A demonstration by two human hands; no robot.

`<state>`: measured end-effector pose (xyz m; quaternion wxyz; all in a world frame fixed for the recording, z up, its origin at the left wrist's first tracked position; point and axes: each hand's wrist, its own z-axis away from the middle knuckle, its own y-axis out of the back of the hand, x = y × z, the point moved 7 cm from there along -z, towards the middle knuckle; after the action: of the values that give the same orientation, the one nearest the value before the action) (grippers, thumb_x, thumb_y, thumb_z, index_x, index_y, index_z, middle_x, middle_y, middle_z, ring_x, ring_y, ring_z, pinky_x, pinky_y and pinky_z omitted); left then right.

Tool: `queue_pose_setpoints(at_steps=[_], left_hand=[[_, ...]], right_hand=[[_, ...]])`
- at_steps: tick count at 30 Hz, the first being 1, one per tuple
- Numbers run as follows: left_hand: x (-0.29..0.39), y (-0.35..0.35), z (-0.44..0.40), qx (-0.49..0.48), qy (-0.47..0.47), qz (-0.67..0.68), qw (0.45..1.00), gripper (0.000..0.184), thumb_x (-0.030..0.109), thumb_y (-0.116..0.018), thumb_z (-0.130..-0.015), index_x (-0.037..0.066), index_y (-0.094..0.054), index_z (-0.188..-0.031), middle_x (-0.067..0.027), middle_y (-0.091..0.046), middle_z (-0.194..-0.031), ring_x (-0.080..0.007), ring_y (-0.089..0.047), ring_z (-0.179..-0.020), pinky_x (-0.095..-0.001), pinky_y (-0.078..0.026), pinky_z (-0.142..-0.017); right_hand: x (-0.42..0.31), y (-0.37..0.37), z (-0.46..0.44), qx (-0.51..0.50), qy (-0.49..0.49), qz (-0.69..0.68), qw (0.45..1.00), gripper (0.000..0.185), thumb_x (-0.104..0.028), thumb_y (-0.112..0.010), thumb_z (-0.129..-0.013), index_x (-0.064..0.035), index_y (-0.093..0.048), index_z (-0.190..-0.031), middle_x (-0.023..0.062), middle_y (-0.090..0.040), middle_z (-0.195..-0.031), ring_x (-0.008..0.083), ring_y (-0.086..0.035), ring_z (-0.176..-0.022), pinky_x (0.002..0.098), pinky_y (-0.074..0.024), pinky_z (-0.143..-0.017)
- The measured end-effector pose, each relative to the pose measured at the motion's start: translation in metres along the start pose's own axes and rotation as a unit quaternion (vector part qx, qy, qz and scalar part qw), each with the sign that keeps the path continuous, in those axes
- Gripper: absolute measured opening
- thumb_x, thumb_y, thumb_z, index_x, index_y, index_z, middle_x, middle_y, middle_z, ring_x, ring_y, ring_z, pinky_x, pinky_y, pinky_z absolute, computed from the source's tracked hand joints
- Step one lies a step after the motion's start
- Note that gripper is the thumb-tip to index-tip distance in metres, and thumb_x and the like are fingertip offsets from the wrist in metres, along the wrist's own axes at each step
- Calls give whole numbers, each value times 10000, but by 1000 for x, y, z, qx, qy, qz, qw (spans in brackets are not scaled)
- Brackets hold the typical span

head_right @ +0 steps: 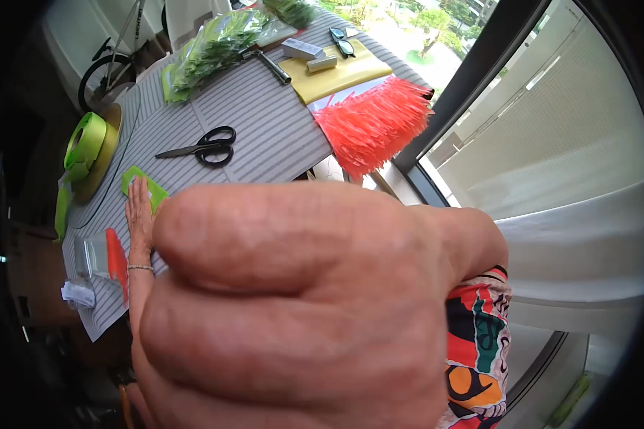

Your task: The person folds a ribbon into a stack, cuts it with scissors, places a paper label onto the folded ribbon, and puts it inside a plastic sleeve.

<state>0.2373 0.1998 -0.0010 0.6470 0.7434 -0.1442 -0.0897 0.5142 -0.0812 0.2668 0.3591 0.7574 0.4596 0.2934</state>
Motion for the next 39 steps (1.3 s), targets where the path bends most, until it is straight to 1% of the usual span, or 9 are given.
queue_pose_setpoints(at_steps=[5, 14, 16, 17, 20, 27, 29, 34, 39], left_hand=[[4, 2, -1, -8, 12, 5, 1000, 972, 694, -517, -858, 47, -239, -1527, -159, -202, -1600, -338, -122, -1492, -534, -106, -1179], [9, 9, 1, 1, 32, 13, 999, 978, 692, -557, -834, 31, -291, -1505, -166, -233, -1587, -328, -140, -1490, -528, -113, -1183], [10, 13, 3, 0, 35, 21, 999, 983, 691, -564, -829, 30, -293, -1504, -168, -238, -1585, -328, -145, -1489, -525, -113, -1185], [11, 14, 3, -13, 40, 16, 999, 955, 669, -547, -853, 45, -269, -1520, -161, -217, -1596, -321, -138, -1494, -512, -110, -1187], [11, 15, 3, -11, 42, 25, 999, 964, 682, -547, -848, 39, -280, -1515, -162, -218, -1595, -319, -131, -1495, -508, -109, -1189], [7, 14, 3, -6, 46, 30, 998, 1050, 775, -513, -803, 28, -292, -1507, -172, -237, -1584, -330, -140, -1490, -507, -108, -1194], [14, 9, 1, -5, 35, 35, 999, 1052, 777, -515, -801, 29, -294, -1506, -172, -238, -1584, -331, -141, -1489, -507, -109, -1194], [9, 12, 2, -7, 49, 16, 999, 1026, 763, -510, -816, 41, -287, -1511, -164, -225, -1591, -325, -133, -1493, -502, -110, -1194], [8, 12, 2, 3, 44, 26, 999, 1059, 803, -476, -802, 39, -290, -1511, -170, -227, -1589, -335, -134, -1492, -501, -99, -1199]], right_hand=[[-14, 10, -5, -51, -58, -65, 995, 313, -127, -697, -774, -89, -689, -1085, 71, -651, -856, 215, -632, -773, 336, -512, -668], [-10, 26, -14, -91, -120, -131, 980, 340, -206, -707, -784, -121, -680, -1112, 63, -655, -878, 223, -632, -808, 340, -533, -685], [-7, 27, -19, -98, -122, -148, 977, 347, -223, -709, -786, -128, -678, -1118, 61, -656, -883, 224, -632, -816, 341, -537, -688], [-7, 25, -22, -103, -121, -153, 975, 350, -232, -711, -787, -131, -677, -1121, 60, -657, -885, 225, -632, -820, 341, -539, -690], [-5, 14, -34, -102, -111, -169, 974, 361, -258, -714, -790, -142, -674, -1129, 57, -658, -893, 228, -632, -831, 342, -546, -696], [-3, -15, -45, -112, -95, -182, 972, 389, -319, -722, -797, -167, -667, -1150, 50, -661, -910, 233, -632, -859, 345, -562, -709], [-1, -17, -47, -116, -101, -191, 969, 397, -337, -725, -799, -174, -665, -1156, 48, -662, -915, 235, -632, -867, 346, -566, -712], [-4, -18, -52, -121, -93, -208, 966, 419, -381, -731, -804, -192, -660, -1171, 43, -664, -927, 239, -633, -886, 348, -578, -721], [3, -16, -60, -130, -91, -236, 959, 441, -425, -736, -809, -210, -655, -1185, 38, -667, -939, 243, -633, -906, 351, -589, -730]])
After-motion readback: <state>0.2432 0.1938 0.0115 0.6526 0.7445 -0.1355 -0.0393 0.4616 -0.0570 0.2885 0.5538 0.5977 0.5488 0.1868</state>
